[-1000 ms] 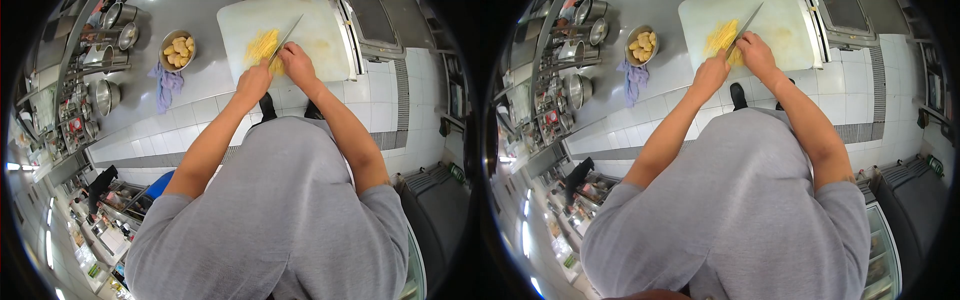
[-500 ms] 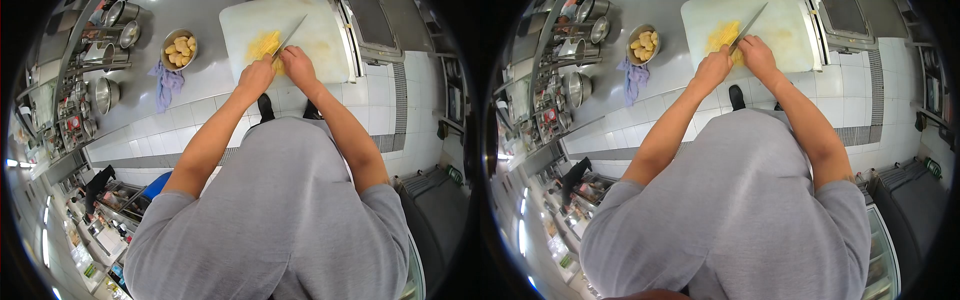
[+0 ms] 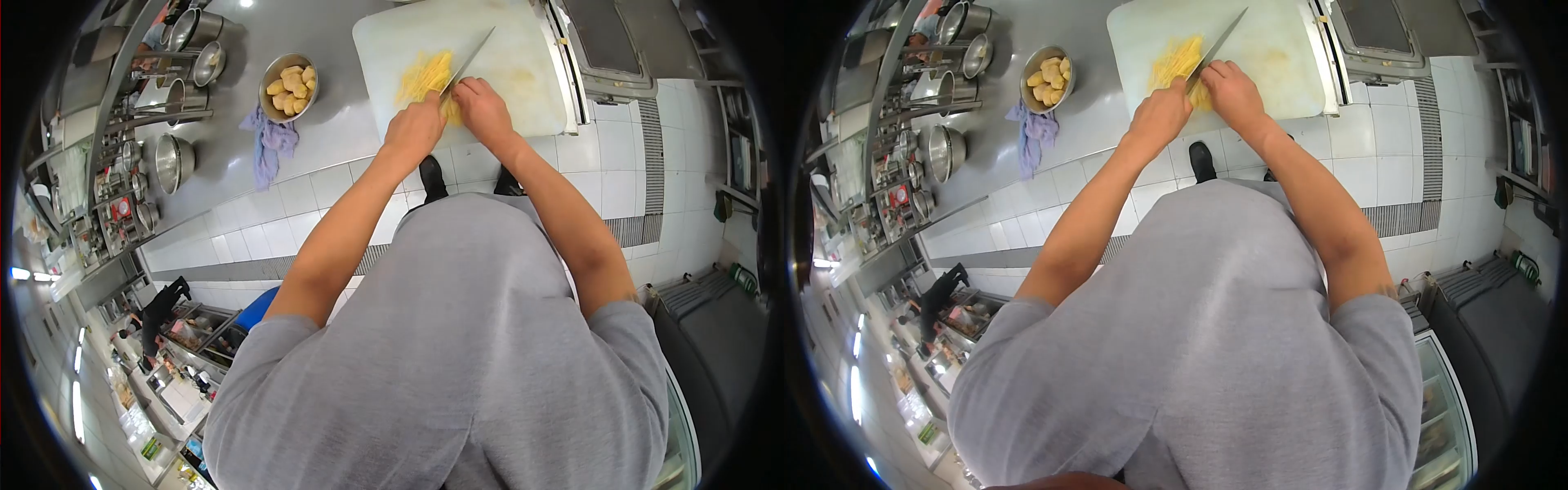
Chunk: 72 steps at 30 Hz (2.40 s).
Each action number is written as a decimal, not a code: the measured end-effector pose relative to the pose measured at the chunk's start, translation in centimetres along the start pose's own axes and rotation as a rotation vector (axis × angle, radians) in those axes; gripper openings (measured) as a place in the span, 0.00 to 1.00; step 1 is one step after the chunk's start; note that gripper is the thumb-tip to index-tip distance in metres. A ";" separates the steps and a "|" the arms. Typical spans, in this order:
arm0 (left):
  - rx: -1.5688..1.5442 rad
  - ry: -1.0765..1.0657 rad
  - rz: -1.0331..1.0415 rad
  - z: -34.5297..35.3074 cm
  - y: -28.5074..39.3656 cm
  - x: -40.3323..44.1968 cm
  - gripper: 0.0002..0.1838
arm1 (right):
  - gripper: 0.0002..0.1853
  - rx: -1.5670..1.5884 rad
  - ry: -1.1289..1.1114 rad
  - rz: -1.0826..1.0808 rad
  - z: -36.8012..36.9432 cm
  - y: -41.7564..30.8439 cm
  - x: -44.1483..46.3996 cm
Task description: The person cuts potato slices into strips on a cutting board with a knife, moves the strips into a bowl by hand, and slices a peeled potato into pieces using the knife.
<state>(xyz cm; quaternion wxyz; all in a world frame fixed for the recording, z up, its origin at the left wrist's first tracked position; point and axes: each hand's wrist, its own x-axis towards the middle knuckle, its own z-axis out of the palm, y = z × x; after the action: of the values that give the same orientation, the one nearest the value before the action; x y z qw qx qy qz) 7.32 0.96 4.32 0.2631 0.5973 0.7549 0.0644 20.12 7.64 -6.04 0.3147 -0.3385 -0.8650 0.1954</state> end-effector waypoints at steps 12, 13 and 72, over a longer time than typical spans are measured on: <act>0.012 0.024 -0.001 0.2 0.4 -0.2 0.13 | 0.04 0.016 0.008 -0.030 0.0 0.3 0.0; 0.016 -0.030 -0.036 0.3 0.0 -0.1 0.13 | 0.04 0.013 0.011 -0.033 -0.1 0.3 0.2; 0.059 -0.097 -0.121 0.8 -0.5 -3.3 0.13 | 0.05 0.073 0.009 -0.069 -0.7 0.1 -0.1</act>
<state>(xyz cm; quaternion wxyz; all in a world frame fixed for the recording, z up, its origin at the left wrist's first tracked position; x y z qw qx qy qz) 7.79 -2.45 4.53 0.2851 0.5604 0.7776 -0.0031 20.72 7.77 -5.63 0.3372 -0.2976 -0.8671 0.2141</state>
